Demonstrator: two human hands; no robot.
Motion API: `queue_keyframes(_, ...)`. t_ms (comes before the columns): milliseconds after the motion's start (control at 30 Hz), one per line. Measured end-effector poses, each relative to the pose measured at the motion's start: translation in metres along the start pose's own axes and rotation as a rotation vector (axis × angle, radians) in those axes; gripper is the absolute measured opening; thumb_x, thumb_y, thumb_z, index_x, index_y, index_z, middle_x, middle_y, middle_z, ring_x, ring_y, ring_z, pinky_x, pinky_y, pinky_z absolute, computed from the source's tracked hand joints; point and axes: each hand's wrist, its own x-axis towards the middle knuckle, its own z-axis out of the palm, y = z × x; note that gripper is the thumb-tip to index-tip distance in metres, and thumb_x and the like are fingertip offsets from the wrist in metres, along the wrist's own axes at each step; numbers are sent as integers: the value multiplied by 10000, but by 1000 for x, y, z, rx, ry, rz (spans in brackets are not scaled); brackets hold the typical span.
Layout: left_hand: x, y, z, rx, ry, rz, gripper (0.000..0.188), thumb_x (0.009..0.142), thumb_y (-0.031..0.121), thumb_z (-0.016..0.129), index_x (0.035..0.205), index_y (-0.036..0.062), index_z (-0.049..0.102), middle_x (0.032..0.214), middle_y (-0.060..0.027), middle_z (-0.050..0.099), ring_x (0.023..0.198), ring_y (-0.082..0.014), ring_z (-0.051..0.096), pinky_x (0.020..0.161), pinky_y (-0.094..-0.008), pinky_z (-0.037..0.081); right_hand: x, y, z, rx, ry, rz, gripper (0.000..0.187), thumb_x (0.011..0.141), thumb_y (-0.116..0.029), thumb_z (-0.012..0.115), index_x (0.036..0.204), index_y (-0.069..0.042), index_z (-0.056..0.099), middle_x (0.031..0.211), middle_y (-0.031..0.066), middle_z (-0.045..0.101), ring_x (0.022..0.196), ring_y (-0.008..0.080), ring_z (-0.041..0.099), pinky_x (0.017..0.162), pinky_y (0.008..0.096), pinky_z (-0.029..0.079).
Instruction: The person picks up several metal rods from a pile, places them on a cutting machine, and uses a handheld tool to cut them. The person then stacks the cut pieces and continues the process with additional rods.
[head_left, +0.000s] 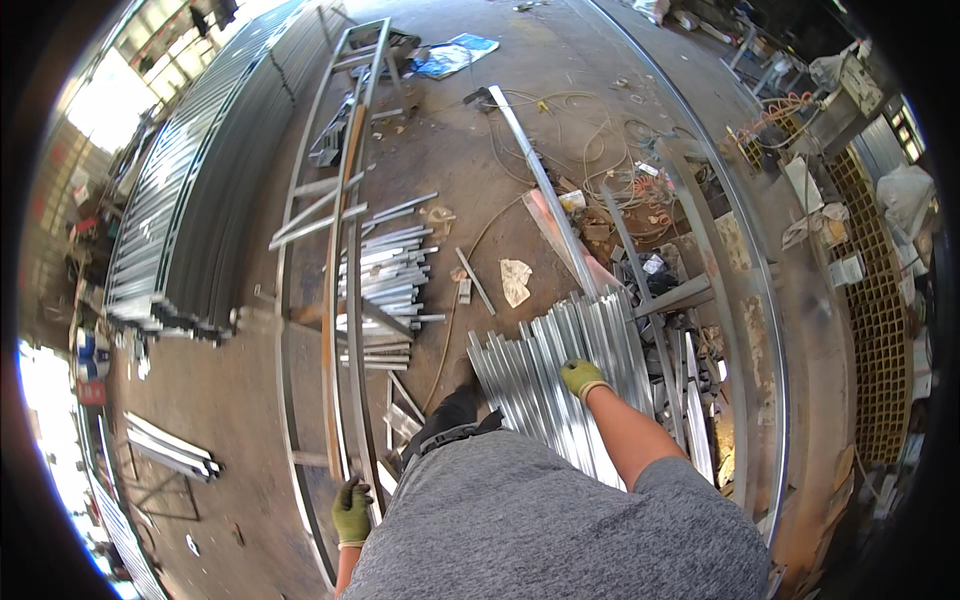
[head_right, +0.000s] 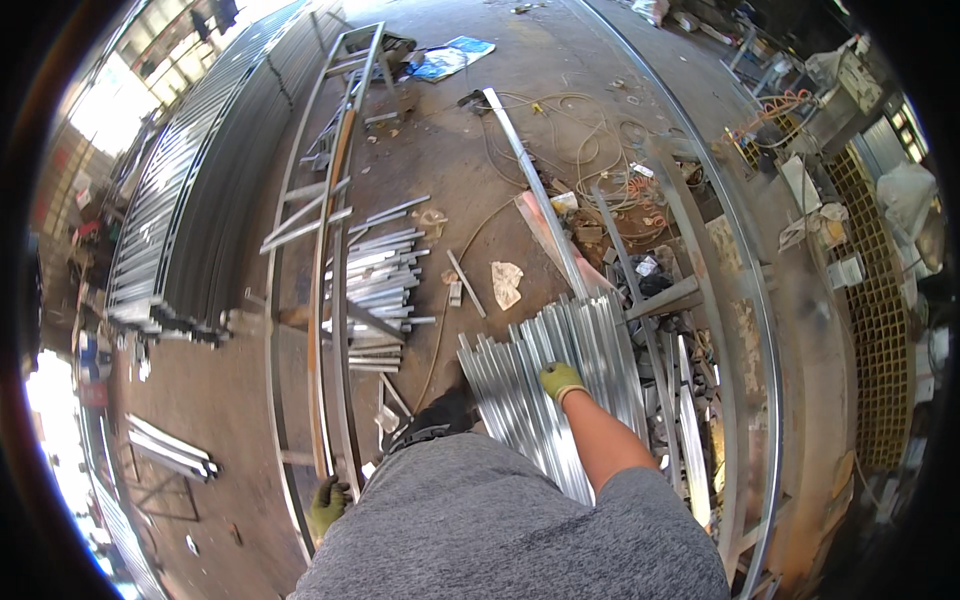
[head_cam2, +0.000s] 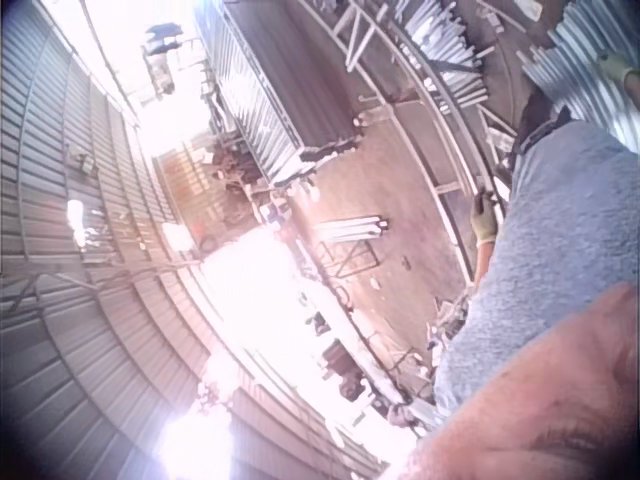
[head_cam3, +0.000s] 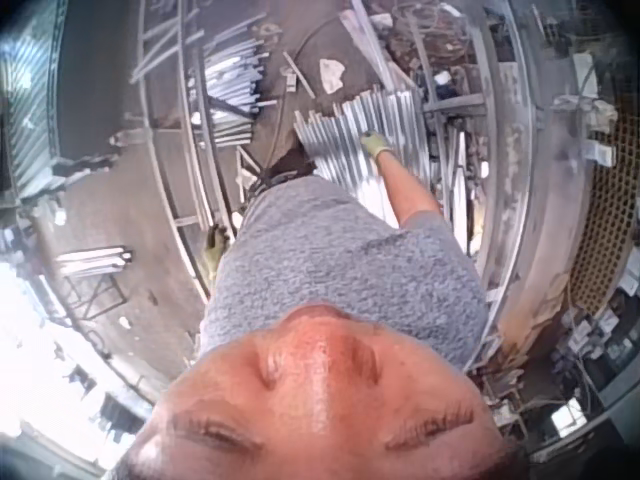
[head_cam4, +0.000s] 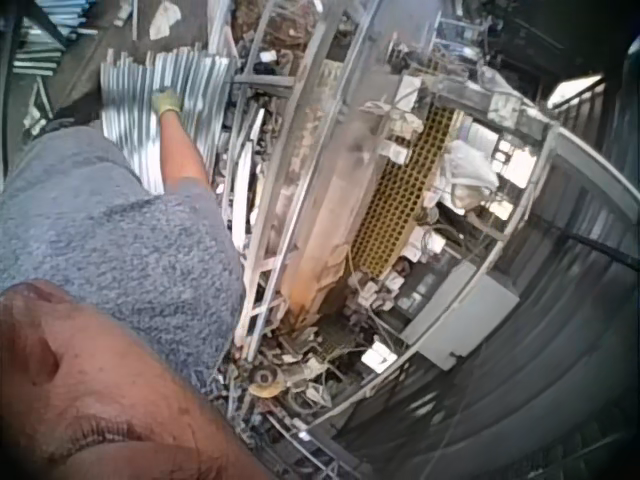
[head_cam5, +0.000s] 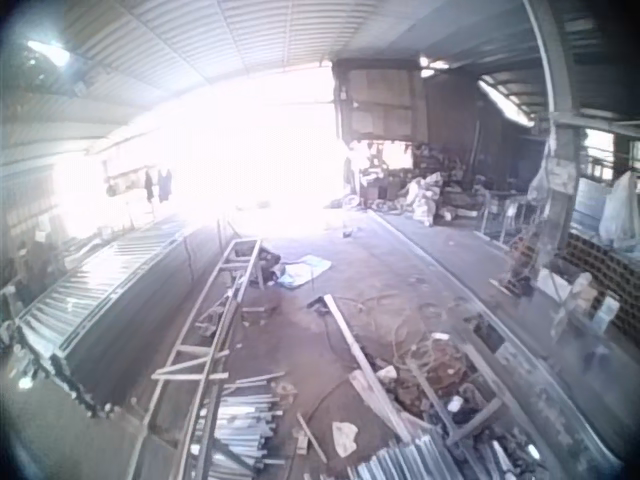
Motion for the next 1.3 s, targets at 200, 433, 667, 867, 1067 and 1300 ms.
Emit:
queue_keyframes(200, 242, 236, 165, 243, -352, 214, 337, 1205, 254, 719, 1440, 32, 812, 1061, -69, 864, 843, -119, 740, 752, -294, 594, 61, -24, -20, -122, -185, 296, 556, 1002, -456, 655, 1389, -122, 876, 1508, 248, 782, 1449, 474, 709, 1252, 506, 555)
queue_keyframes(433, 447, 546, 421, 541, -676, 713, 415, 1171, 252, 770, 1526, 37, 768, 1313, -172, 881, 1161, -208, 837, 1020, -368, 641, 133, 16, -72, -11, -128, 435, 473, 1071, -374, 627, 1335, -76, 882, 1490, 256, 789, 1395, 467, 749, 1181, 556, 594)
queue_keyframes(667, 543, 637, 653, 362, -738, 579, 423, 1191, 250, 762, 1552, 30, 755, 1324, -115, 868, 1071, -148, 798, 957, -326, 641, 329, 21, -111, -366, -604, 238, 559, 1110, -391, 550, 1482, -83, 833, 1620, 251, 717, 1528, 437, 678, 1263, 505, 552)
queue_keyframes(867, 651, 665, 745, 262, -583, 198, 428, 1205, 247, 723, 1540, -21, 735, 1273, -116, 875, 1066, -163, 798, 931, -318, 639, 638, -55, -360, -208, -309, 165, 499, 1159, -346, 520, 1370, -75, 882, 1536, 227, 777, 1457, 454, 722, 1231, 551, 561)
queue_keyframes(1067, 755, 774, 829, 454, -520, 290, 469, 1173, 206, 770, 1576, -28, 716, 1433, -167, 830, 1300, -218, 789, 1117, -356, 617, 860, -209, -624, 386, 248, 140, 470, 1085, -425, 660, 1313, -69, 867, 1358, 284, 814, 1287, 475, 777, 1105, 529, 598)
queue_keyframes(1300, 955, 883, 967, 397, -507, 203, 546, 1154, 244, 787, 1605, -48, 683, 1419, -175, 821, 1233, -210, 787, 1085, -349, 607, 984, -280, -679, 580, 209, 176, 474, 1066, -409, 694, 1397, -103, 843, 1401, 247, 824, 1320, 460, 769, 1115, 506, 594)
